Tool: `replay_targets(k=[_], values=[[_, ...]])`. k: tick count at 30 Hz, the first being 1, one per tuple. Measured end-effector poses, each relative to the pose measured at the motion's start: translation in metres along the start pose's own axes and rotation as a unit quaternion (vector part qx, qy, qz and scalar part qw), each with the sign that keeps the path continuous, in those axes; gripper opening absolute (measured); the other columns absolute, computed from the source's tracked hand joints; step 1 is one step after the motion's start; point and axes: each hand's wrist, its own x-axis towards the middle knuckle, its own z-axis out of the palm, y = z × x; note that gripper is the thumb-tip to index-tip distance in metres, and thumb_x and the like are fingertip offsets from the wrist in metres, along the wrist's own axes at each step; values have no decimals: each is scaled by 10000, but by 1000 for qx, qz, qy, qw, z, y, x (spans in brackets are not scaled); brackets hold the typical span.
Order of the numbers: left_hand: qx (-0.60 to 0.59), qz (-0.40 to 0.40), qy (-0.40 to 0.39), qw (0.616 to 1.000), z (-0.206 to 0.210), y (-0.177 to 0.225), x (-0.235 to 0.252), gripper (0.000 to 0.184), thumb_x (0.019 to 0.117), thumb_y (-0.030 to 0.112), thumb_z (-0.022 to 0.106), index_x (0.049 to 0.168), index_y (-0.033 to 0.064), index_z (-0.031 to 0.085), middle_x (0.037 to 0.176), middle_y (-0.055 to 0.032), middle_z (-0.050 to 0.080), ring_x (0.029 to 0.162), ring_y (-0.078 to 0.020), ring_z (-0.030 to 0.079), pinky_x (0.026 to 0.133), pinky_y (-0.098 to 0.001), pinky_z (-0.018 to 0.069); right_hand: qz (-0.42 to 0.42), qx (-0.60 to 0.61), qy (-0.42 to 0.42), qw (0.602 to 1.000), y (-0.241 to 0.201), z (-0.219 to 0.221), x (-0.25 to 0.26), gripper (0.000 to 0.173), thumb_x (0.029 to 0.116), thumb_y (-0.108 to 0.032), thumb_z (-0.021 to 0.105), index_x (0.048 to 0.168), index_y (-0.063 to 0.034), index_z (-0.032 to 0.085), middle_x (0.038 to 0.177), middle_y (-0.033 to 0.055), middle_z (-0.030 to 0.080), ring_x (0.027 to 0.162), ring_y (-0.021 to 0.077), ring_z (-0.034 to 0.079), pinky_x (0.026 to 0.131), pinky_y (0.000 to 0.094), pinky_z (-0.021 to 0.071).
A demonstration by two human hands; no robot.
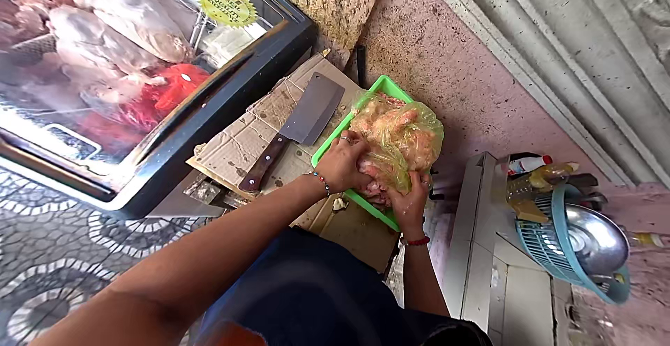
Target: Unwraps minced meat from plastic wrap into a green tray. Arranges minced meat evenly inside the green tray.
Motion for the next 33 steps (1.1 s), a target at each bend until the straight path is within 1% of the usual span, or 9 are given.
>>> replay_targets(k=[6,9,12,16,19,23,27,30,33], values=[[-9,94,100,991,14,10,7,390,785,172,864,1126,46,724,1298,-248,599,1216,-487,543,919,-655,465,-59,84,-22,995,14,0,-1,289,764,-74,734,989,105,706,1142,244,581,1057,243,589,902,331,520],[21,200,99,975,23,39,19,310,810,187,832,1074,64,727,1175,-216,653,1112,-429,614,889,-615,498,-14,99,-62,993,8,-1,-7,517,773,-82,750,1219,141,611,1244,282,588,1137,259,620,976,368,533],[41,183,13,982,28,63,40,375,842,161,810,1189,75,697,1291,-241,595,1225,-453,548,937,-624,457,57,111,-147,981,-2,-20,-2,842,798,-117,807,1463,134,355,1389,297,528,1265,243,582,1077,346,487],[12,222,24,975,28,42,55,458,824,135,819,1242,41,659,1377,-218,571,1267,-427,546,1001,-605,467,84,134,-226,961,-15,-73,15,522,903,-159,744,1340,79,586,1318,216,627,1151,174,665,938,298,581],[27,268,34,963,19,22,48,536,802,198,813,1280,22,646,1411,-220,562,1274,-417,561,1011,-601,469,45,93,-122,987,-21,-92,38,398,954,-129,682,1283,87,621,1206,210,677,1017,186,683,857,325,576],[68,302,91,947,21,-8,24,573,761,438,753,1211,87,711,1396,-219,585,1272,-416,566,1029,-665,406,-56,-12,-92,994,-42,-77,79,883,791,-263,838,1530,-17,422,1582,268,369,1430,400,411,1088,571,431],[115,265,121,950,24,-34,6,613,759,562,699,1261,209,712,1390,-174,601,1318,-433,527,1045,-764,303,-55,-212,-166,962,-74,-20,105,1154,710,-413,910,1643,-266,246,1709,223,81,1513,525,208,1088,772,289],[102,224,90,965,24,-36,4,675,766,553,744,1340,208,664,1416,-185,581,1372,-466,476,1075,-832,190,-36,-262,-180,947,-70,6,129,987,747,-408,885,1575,-226,381,1582,254,382,1277,528,522,919,744,450],[69,175,30,982,15,-29,4,751,785,519,778,1437,194,593,1492,-198,517,1452,-458,384,1109,-828,114,43,-199,-211,956,-63,5,167,727,859,-363,814,1458,-105,491,1231,297,648,1095,515,633,863,727,489]])
